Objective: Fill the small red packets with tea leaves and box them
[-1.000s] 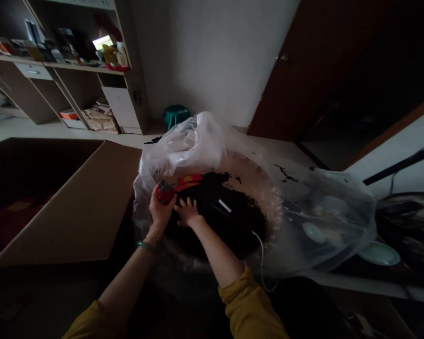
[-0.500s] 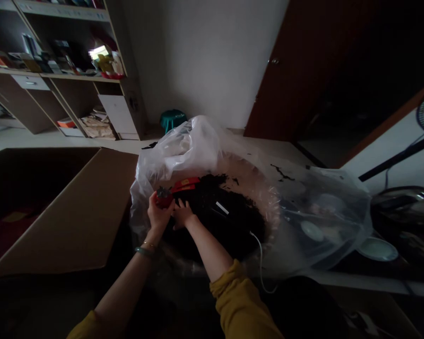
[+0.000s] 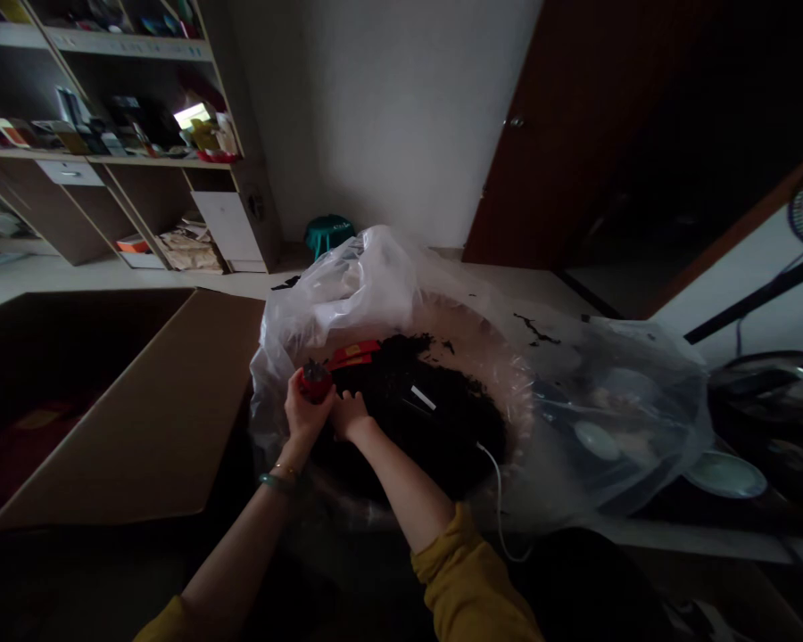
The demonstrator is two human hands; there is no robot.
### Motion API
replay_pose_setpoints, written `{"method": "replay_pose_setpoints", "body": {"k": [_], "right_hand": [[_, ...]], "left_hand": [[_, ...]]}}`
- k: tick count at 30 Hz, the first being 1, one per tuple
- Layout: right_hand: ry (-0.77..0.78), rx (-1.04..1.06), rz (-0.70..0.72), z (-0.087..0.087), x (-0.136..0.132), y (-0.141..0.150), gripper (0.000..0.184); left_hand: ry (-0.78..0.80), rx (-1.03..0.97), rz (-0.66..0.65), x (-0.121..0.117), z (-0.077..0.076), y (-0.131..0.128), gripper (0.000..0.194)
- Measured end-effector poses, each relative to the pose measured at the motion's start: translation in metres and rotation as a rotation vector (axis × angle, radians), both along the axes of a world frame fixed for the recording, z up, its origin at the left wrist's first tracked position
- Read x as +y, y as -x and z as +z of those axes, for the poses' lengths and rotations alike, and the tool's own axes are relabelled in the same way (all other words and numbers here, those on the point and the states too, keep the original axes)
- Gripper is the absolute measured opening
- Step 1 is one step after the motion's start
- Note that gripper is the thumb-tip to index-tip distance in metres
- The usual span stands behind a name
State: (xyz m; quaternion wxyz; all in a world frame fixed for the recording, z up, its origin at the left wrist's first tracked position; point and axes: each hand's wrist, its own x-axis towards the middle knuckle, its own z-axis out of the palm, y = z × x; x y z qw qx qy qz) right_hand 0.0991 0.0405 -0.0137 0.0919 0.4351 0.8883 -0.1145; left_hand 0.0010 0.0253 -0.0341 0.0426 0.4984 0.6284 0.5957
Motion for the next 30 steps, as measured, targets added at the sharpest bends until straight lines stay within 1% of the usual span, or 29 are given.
{"method": "replay_pose_setpoints", "body": {"k": [4, 7, 10, 12, 15, 16, 18, 20, 22, 26, 30], "right_hand": [[-0.007, 0.026, -0.039, 0.009, 0.0, -0.015, 0.056], [-0.005, 0.135, -0.106, 0.016, 0.003, -0.032, 0.042], [-0.009, 0.247, -0.168, 0.026, 0.009, -0.051, 0.034], [-0.027, 0.358, -0.215, 0.038, 0.013, -0.065, 0.029], [-0.02, 0.707, -0.304, 0.064, 0.019, -0.084, 0.024], [-0.003, 0.798, -0.297, 0.073, 0.02, -0.088, 0.022], [0.021, 0.899, -0.261, 0.09, 0.021, -0.092, 0.022], [0.031, 0.912, -0.213, 0.102, 0.021, -0.089, 0.023], [0.017, 0.869, -0.17, 0.109, 0.021, -0.08, 0.023], [-0.038, 0.729, -0.121, 0.11, 0.022, -0.063, 0.027], [-0.058, 0.66, -0.074, 0.108, 0.023, -0.059, 0.034]], "left_hand": [[-0.02, -0.011, 0.006, -0.001, -0.001, 0.0, 0.064], [-0.019, -0.016, 0.02, -0.001, -0.002, 0.0, 0.063], [-0.011, 0.01, 0.009, 0.0, -0.003, 0.0, 0.063], [0.004, 0.059, -0.035, 0.001, -0.002, 0.0, 0.064], [0.054, 0.154, -0.143, 0.002, 0.0, 0.0, 0.063], [0.073, 0.178, -0.175, 0.002, 0.0, 0.0, 0.062], [0.103, 0.212, -0.229, 0.003, 0.0, -0.001, 0.061], [0.125, 0.23, -0.277, 0.003, -0.002, -0.001, 0.062], [0.137, 0.241, -0.313, 0.004, -0.004, -0.001, 0.064], [0.168, 0.255, -0.344, 0.005, -0.009, -0.001, 0.067], [0.202, 0.252, -0.341, 0.006, -0.013, -0.001, 0.071]]}}
